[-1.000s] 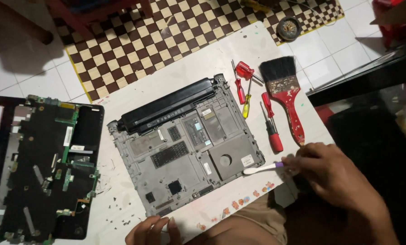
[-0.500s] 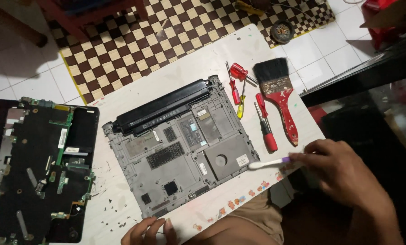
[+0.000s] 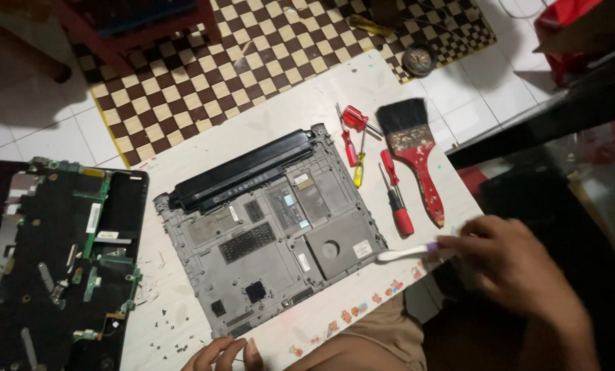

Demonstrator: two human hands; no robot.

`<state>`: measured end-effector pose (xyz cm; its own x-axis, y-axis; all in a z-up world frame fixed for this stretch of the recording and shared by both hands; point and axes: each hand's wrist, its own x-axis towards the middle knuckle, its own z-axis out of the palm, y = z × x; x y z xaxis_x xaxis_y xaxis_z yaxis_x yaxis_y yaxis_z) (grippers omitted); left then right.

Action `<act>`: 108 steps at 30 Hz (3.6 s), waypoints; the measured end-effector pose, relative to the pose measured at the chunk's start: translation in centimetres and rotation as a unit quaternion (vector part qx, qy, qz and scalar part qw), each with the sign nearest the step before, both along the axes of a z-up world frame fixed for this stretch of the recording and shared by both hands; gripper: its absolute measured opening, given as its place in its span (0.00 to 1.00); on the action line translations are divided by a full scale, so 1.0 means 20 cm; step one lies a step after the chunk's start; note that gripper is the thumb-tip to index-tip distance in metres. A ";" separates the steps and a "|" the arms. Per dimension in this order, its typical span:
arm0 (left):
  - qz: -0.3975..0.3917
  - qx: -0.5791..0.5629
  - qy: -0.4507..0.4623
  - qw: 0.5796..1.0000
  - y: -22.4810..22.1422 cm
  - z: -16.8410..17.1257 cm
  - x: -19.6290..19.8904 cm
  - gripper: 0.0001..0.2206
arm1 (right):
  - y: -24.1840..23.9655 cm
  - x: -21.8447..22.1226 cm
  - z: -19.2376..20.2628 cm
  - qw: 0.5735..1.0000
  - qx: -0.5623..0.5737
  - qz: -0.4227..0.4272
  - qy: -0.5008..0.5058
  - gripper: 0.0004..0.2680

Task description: Disassembling, cleaning, and reassembling a laptop using brushes and a screwdriver.

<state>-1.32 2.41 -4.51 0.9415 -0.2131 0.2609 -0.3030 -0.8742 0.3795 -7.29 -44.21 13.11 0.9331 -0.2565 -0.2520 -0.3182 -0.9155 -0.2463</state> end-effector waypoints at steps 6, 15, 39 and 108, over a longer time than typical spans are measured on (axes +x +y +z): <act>-0.007 0.009 -0.026 1.000 -0.08 0.18 0.03 0.08 | 0.12 0.12 0.04 0.995 0.085 0.024 -0.050 0.20; -0.053 -0.033 -0.067 0.996 -0.13 0.30 0.09 0.07 | 0.03 0.06 0.02 0.995 0.096 -0.016 -0.004 0.26; -0.039 -0.084 -0.002 0.996 -0.17 0.40 0.11 0.07 | 0.56 0.27 0.02 0.977 0.170 0.122 0.049 0.19; -0.026 -0.129 0.029 0.991 -0.20 0.52 0.12 0.14 | 0.83 0.41 0.01 0.956 0.190 0.225 0.013 0.18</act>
